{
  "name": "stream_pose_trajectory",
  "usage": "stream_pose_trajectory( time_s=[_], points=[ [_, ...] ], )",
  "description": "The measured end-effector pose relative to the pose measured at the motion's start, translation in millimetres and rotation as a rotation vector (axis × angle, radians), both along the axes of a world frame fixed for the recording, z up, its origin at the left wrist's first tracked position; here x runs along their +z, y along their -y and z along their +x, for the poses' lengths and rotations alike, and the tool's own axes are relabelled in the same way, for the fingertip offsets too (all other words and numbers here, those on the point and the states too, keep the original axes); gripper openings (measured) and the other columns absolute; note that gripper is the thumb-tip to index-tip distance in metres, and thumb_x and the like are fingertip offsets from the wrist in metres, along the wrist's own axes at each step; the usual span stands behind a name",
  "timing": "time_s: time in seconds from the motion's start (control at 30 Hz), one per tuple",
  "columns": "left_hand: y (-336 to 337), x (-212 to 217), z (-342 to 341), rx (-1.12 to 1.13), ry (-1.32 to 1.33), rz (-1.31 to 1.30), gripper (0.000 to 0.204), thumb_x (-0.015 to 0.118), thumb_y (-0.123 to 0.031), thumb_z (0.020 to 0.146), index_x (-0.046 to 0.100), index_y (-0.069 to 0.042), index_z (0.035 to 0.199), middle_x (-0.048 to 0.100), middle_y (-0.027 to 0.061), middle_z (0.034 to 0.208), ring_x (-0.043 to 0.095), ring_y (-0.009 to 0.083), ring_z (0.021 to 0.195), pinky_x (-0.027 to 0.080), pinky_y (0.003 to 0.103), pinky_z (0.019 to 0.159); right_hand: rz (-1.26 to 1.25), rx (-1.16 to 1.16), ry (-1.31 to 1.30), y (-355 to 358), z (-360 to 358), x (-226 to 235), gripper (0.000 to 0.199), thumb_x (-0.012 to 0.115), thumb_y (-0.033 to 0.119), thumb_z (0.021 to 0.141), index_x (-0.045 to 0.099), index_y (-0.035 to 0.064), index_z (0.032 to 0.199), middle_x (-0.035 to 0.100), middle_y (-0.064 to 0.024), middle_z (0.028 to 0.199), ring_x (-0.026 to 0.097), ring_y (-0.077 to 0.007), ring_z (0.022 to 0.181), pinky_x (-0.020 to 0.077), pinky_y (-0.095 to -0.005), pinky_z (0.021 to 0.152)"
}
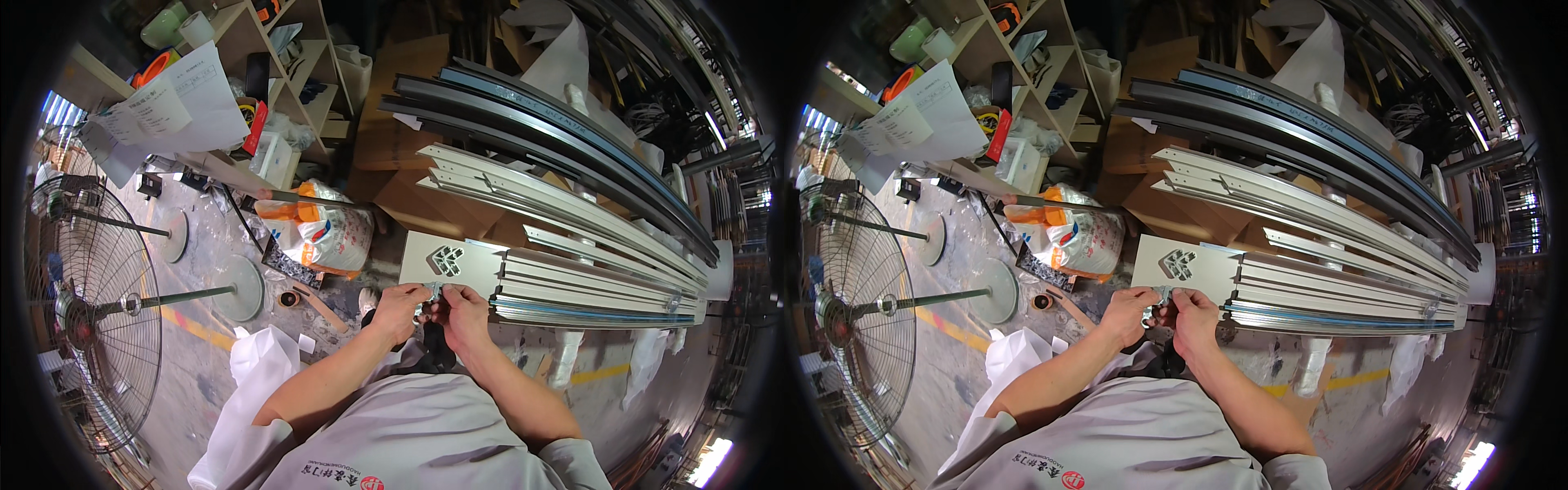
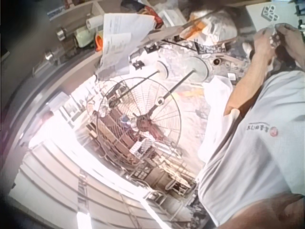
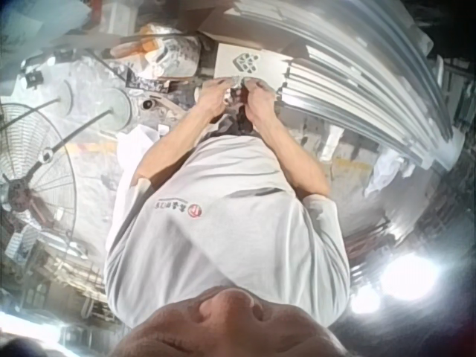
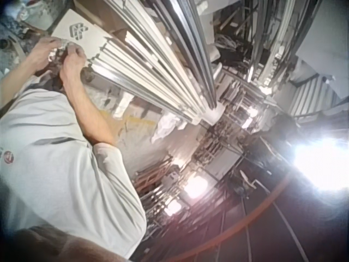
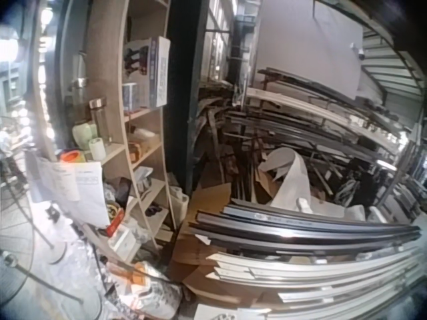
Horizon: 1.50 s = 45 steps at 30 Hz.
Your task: The person picks up metal brackets and screws from a bin on the floor and places them onto a white tray in a fabrication shop.
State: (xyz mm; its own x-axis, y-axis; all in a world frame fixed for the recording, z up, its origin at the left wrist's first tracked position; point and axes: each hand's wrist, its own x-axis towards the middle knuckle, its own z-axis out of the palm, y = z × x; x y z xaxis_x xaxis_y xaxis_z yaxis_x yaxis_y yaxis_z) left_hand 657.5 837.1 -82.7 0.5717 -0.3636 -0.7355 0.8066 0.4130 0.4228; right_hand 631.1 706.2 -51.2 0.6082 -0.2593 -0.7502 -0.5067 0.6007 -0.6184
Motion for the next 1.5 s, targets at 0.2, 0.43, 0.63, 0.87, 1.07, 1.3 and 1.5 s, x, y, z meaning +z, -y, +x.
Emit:
stream_pose_trajectory(
  time_s=[0.2, 0.43, 0.63, 0.87, 1.07, 1.3, 1.5],
  points=[
    [0, 0, 5, -0.023, -0.054, 0.066, 0.011, 0.061, -0.004, 0.091, 0.066, 0.005, 0.090, 0.066, 0.0110, 0.080, 0.061, 0.0175, 0.066, 0.043, 0.026, 0.052, -0.004, -0.041, -0.047, 2, 4, -16, 0.017, 0.057, 0.012, 0.100, 0.052, -0.0010, 0.090, 0.063, -0.0150, 0.074, 0.063, -0.0248, 0.057, 0.0548, -0.0364, 0.050],
    [-6, 6, -2, 0.107, -0.107, 0.071, 0.005, 0.063, 0.000, 0.089, 0.064, 0.005, 0.090, 0.064, 0.0107, 0.079, 0.055, 0.0168, 0.063, 0.041, 0.028, 0.049, -0.036, -0.019, -0.093, 1, -3, -7, 0.018, 0.060, 0.014, 0.099, 0.056, -0.0014, 0.090, 0.063, -0.0118, 0.073, 0.063, -0.0217, 0.056, 0.0516, -0.0339, 0.048],
    [-6, 4, -8, 0.120, -0.135, 0.043, 0.004, 0.065, -0.003, 0.089, 0.064, 0.000, 0.090, 0.059, 0.0063, 0.079, 0.054, 0.0170, 0.068, 0.041, 0.030, 0.053, -0.105, 0.174, 0.004, -4, -21, -9, 0.017, 0.064, 0.012, 0.096, 0.063, 0.0010, 0.084, 0.063, -0.0062, 0.071, 0.059, -0.0156, 0.056, 0.0445, -0.0288, 0.046],
    [-5, 0, -9, 0.218, -0.110, 0.064, 0.004, 0.065, -0.006, 0.089, 0.064, -0.003, 0.090, 0.060, 0.0068, 0.079, 0.055, 0.0168, 0.067, 0.042, 0.029, 0.054, -0.196, 0.050, -0.051, 4, -8, -19, 0.018, 0.058, 0.009, 0.096, 0.065, -0.0025, 0.084, 0.061, -0.0073, 0.064, 0.053, -0.0154, 0.048, 0.0401, -0.0298, 0.042],
    [-14, 5, -11, 0.102, -0.109, 0.041, 0.006, 0.065, -0.006, 0.089, 0.062, -0.001, 0.091, 0.061, 0.0094, 0.080, 0.057, 0.0188, 0.069, 0.043, 0.029, 0.054, -0.268, 0.157, -0.100, 11, -18, -12, 0.019, 0.058, 0.013, 0.098, 0.066, -0.0010, 0.088, 0.063, -0.0075, 0.068, 0.057, -0.0152, 0.051, 0.0414, -0.0273, 0.042],
    [-22, 19, -13, -0.189, -0.069, -0.028, 0.008, 0.064, -0.007, 0.091, 0.064, -0.002, 0.085, 0.060, 0.0068, 0.080, 0.055, 0.0169, 0.070, 0.041, 0.029, 0.056, -0.085, 0.254, 0.097, 5, -21, 9, 0.016, 0.067, 0.012, 0.094, 0.067, -0.0017, 0.086, 0.061, -0.0025, 0.070, 0.049, -0.0084, 0.047, 0.0391, -0.0243, 0.041],
    [-21, 19, -18, -0.176, -0.018, -0.032, 0.008, 0.065, -0.008, 0.092, 0.067, -0.003, 0.086, 0.061, 0.0033, 0.080, 0.055, 0.0145, 0.070, 0.041, 0.028, 0.056, -0.184, 0.337, 0.129, 6, -27, 7, 0.016, 0.066, 0.010, 0.095, 0.064, -0.0006, 0.082, 0.059, -0.0020, 0.066, 0.049, -0.0079, 0.047, 0.0390, -0.0234, 0.042]
  ],
)
